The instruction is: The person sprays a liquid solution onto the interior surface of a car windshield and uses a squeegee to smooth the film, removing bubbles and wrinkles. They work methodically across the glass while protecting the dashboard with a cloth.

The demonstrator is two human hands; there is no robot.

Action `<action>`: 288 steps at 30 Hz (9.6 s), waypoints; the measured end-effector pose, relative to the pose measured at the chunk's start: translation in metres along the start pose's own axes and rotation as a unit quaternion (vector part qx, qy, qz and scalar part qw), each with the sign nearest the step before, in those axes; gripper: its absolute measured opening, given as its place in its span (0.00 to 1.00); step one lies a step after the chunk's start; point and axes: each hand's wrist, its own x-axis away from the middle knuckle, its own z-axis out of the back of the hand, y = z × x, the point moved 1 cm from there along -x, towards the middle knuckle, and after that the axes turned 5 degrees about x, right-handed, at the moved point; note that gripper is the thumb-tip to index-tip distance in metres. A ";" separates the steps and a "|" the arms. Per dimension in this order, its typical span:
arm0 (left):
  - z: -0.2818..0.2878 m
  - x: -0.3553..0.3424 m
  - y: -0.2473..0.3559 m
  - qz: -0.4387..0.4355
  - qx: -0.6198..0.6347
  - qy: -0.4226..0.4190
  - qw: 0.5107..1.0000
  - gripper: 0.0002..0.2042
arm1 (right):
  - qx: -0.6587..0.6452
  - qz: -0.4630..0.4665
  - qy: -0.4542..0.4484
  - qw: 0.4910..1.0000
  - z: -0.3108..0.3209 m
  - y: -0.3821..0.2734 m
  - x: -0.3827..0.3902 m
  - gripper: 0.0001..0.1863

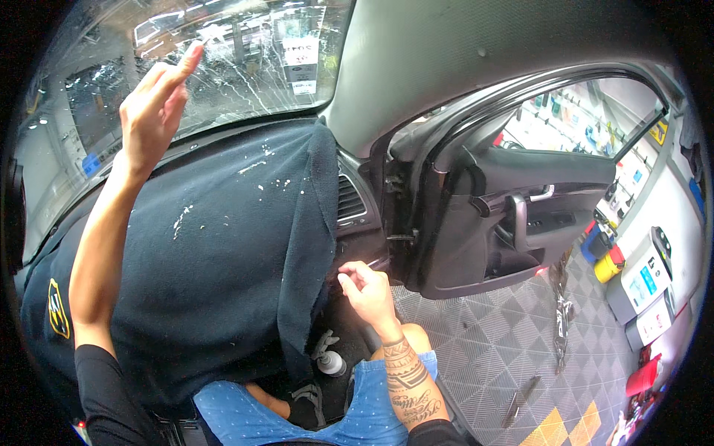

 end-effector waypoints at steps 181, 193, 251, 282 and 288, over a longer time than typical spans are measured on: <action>0.097 0.202 0.360 0.726 0.546 0.136 0.395 0.17 | -0.316 -0.028 -0.012 0.948 -0.040 -0.134 0.119 0.19; 0.133 0.207 0.363 0.743 0.467 0.139 0.458 0.19 | -0.335 0.023 -0.316 0.887 -0.034 -0.179 0.122 0.52; 0.112 0.193 0.324 0.676 0.388 0.267 0.566 0.13 | -0.018 0.073 0.076 0.994 -0.075 -0.114 0.168 0.24; 0.178 0.203 0.222 0.754 0.362 -0.163 0.523 0.12 | 0.150 -0.253 0.091 0.951 -0.155 0.269 0.147 0.20; 0.167 0.172 0.176 0.624 0.294 -0.233 0.685 0.12 | 0.227 -0.240 -0.033 0.943 -0.140 0.275 0.138 0.37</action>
